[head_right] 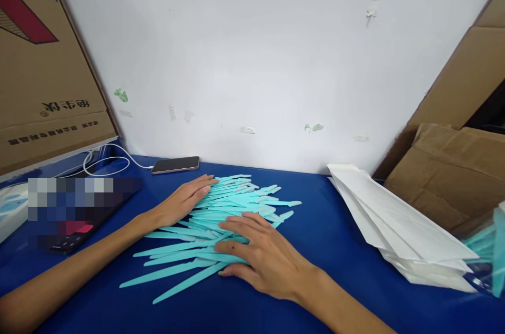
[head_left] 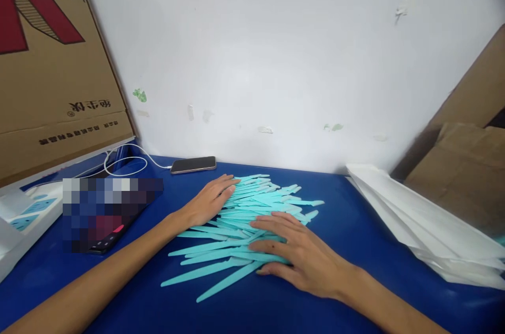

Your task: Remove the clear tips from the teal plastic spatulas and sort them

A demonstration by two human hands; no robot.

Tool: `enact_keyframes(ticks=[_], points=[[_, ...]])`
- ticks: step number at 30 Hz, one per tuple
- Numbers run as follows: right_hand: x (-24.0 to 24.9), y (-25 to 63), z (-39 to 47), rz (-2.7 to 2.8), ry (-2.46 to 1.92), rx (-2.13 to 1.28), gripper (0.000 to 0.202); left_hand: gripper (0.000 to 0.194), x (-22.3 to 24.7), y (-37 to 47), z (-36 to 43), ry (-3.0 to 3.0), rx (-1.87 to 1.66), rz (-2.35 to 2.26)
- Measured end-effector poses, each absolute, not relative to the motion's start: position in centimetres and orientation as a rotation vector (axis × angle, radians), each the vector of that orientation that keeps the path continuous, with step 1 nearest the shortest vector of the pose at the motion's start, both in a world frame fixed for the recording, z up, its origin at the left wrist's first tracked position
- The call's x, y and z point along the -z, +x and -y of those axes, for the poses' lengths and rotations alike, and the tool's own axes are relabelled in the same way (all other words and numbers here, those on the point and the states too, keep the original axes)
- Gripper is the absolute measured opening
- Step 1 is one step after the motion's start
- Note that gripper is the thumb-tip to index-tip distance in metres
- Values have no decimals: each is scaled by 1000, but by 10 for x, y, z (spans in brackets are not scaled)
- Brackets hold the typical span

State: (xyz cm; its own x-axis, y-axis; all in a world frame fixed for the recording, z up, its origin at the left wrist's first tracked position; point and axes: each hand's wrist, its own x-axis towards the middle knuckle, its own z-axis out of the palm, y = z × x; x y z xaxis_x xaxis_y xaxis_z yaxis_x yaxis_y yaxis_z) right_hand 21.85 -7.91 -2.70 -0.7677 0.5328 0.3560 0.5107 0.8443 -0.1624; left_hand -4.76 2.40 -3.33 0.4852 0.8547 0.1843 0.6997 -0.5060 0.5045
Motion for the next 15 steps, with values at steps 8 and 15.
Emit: enact_keyframes(ticks=[8,15], points=[[16,231,73,2468,-757,237,29,61,32,-48,-26,2338,-644,-1305],[31,268,28,2082,-1079,191,29,62,34,-49,-26,2290,-676,-1321]])
